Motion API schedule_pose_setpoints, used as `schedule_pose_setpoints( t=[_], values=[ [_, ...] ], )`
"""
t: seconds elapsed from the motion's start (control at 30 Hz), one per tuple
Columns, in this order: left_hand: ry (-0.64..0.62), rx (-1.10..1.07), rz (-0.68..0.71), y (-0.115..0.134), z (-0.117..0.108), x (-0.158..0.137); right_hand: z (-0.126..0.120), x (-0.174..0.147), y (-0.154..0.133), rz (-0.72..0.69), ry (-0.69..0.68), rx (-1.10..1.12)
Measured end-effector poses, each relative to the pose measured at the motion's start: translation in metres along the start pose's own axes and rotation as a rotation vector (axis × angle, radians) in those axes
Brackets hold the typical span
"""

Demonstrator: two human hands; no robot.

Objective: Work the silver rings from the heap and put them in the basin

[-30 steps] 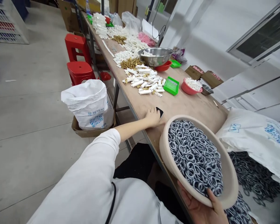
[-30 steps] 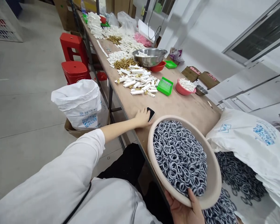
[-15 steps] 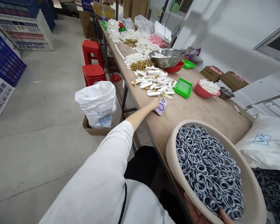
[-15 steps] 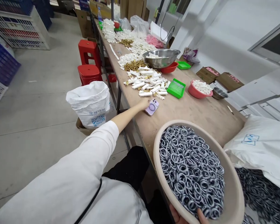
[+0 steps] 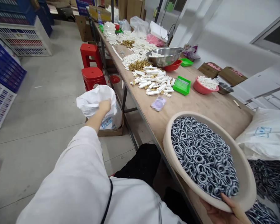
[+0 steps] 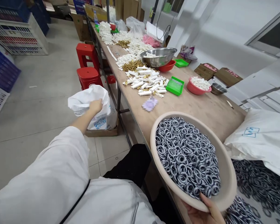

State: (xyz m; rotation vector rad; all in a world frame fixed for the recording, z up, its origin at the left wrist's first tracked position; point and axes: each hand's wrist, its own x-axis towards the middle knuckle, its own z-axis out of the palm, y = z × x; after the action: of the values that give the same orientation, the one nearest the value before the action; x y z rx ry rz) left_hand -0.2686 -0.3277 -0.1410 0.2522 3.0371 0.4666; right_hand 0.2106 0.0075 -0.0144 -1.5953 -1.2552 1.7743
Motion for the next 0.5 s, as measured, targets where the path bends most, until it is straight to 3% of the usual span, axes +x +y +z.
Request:
schedule_pose_setpoints(
  t=[0.2,0.37,0.5],
  values=[
    [-0.105,0.059,0.268,0.017,0.053,-0.074,0.005,0.002,-0.015,0.172,-0.029,0.006],
    [-0.054,0.079,0.328,0.013,0.085,-0.137,0.009,-0.005,-0.013,0.105,-0.007,-0.023],
    [-0.302,0.038,0.540,0.011,0.127,-0.153,-0.012,0.014,-0.003,0.082,0.044,-0.064]
  ],
)
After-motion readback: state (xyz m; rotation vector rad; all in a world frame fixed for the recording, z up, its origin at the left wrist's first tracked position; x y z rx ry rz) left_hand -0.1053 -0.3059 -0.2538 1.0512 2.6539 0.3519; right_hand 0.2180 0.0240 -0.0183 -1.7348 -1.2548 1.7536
